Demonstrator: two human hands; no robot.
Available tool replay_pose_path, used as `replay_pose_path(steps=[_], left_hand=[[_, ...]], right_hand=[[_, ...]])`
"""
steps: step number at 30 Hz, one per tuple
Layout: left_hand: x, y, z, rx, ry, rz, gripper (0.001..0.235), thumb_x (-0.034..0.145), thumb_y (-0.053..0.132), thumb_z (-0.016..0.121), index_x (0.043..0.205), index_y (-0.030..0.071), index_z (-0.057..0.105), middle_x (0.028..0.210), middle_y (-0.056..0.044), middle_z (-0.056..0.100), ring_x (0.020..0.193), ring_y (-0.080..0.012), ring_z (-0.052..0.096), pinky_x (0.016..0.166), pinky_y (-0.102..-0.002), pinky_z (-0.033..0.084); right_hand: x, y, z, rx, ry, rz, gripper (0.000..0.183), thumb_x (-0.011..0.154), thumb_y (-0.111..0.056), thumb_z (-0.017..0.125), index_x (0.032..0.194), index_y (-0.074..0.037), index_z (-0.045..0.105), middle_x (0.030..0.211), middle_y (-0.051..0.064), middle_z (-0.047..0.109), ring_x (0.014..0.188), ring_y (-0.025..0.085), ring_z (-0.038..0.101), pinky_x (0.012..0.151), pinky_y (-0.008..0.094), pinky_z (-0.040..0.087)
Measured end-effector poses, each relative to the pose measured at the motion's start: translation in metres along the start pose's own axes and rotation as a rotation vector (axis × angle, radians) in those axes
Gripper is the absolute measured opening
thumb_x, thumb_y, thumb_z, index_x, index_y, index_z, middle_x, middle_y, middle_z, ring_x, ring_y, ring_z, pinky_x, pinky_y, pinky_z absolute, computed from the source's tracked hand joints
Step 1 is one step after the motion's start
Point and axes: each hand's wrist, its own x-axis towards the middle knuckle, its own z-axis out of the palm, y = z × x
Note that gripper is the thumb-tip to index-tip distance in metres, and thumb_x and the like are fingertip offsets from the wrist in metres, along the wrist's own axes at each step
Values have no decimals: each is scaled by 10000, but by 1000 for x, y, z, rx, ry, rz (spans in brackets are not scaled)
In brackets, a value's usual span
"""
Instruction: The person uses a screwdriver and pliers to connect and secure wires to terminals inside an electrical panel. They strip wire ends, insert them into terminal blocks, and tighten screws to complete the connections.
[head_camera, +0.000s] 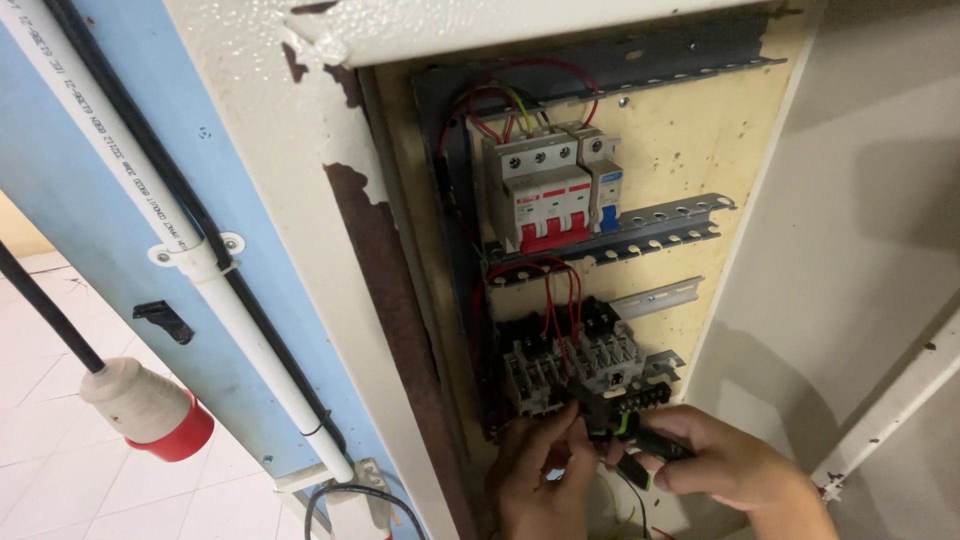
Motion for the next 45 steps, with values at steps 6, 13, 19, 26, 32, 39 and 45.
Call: replay_pose_path(steps=[6,13,19,26,32,39,45], left_hand=[[5,9,-10,102,-59,-4,95,868,78,735,906,139,798,712,-11,662,546,-105,651,409,-280,506],[-1,-1,-17,15,-90,-96,156,869,98,768,1021,115,797,863,-58,745,647,-132,731,409,-283,574],[1,-1,-19,-29,-90,-75,176,865,49,751,1031,86,795,889,-72,757,634,-124,725,413,-241,592],[6,0,-21,43,-91,35,146,889,72,742,1029,88,778,835,-59,717,592,-128,675,441,-271,542],[8,4,-23,72,-109,-11,162,882,71,745,1038,98,780,863,-39,736,627,-116,702,455,-272,566],[6,0,-22,26,-91,-10,163,886,58,748,1046,82,767,895,-62,750,696,-134,735,485,-235,615],[6,1,-17,57,-11,67,84,889,78,756,968,61,777,866,-46,748,659,-111,726,540,-223,618]], right_hand=[[12,-36,2,-367,1,181,446,631,-60,699,1039,-46,879,772,7,683,719,136,575,635,265,413],[20,-57,12,-351,-52,215,427,660,-13,641,1027,-26,857,925,41,788,802,154,615,710,268,439],[23,-56,15,-303,-16,228,443,643,46,612,1006,21,863,881,88,759,790,177,598,703,283,428],[27,-65,8,-412,-82,153,389,714,-6,645,1036,-43,860,901,46,758,796,155,615,697,278,440],[35,-79,10,-559,-152,159,395,711,-54,623,1020,-86,869,978,1,862,887,112,730,755,239,533],[38,-91,12,-578,-142,279,362,767,-66,620,1020,-87,878,921,7,828,760,112,654,649,239,488],[44,-105,17,-726,-179,119,114,855,-194,770,829,-102,832,836,-9,836,793,82,721,707,227,547]])
